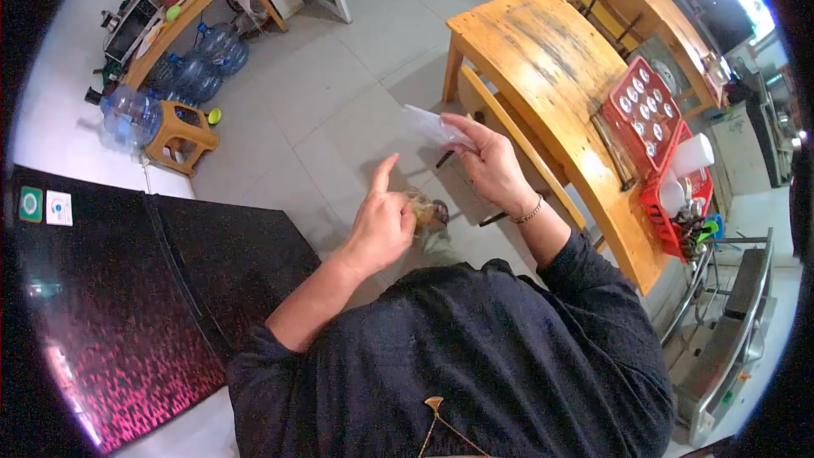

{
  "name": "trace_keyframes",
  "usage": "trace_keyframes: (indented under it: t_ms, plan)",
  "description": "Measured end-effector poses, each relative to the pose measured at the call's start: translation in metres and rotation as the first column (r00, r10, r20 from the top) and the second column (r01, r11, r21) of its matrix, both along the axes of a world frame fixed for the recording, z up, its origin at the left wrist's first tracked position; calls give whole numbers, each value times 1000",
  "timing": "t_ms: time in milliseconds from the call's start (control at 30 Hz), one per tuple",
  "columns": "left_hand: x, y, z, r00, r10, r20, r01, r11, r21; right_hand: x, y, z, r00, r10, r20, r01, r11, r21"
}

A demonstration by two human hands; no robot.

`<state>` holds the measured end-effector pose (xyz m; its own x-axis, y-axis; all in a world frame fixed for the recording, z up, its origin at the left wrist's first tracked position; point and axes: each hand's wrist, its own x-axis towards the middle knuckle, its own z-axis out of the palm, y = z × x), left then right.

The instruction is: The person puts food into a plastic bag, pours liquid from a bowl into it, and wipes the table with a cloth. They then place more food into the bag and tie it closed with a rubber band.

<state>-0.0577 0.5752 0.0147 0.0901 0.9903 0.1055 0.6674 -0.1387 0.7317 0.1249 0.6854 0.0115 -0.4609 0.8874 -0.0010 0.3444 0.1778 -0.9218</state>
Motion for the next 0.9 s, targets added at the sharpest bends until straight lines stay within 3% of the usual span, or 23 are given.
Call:
trace_keyframes:
  t_ms: [200,333,400,467,500,567,667,767,900]
  plan:
    - [-26,84,-6,998,8,55,-12,997,80,-47,79,-20,957,114,266,-182,952,247]
    - [-51,145,-1,999,31,40,-36,993,115,-80,129,-19,899,302,318,-350,931,107]
    - [-62,171,1,999,29,34,-30,999,33,-93,153,-14,893,355,275,-400,908,126]
    - [-72,199,-8,999,35,-24,-33,995,95,-104,178,-12,892,383,238,-423,894,146]
    - [-77,211,-12,998,38,-52,-31,991,127,-108,187,-7,899,394,192,-417,903,100]
    - [-91,235,-18,999,-18,48,20,999,-40,-119,207,4,910,405,92,-408,913,18]
    - [-111,272,-14,997,-65,38,69,989,-133,-135,234,-5,951,307,29,-308,951,27]
    - [-132,314,-19,994,-79,-81,65,984,-165,-147,264,-21,983,144,113,-166,962,217]
    - [-167,375,-22,953,-238,-188,191,952,-237,-156,316,-33,893,217,395,-213,976,-56]
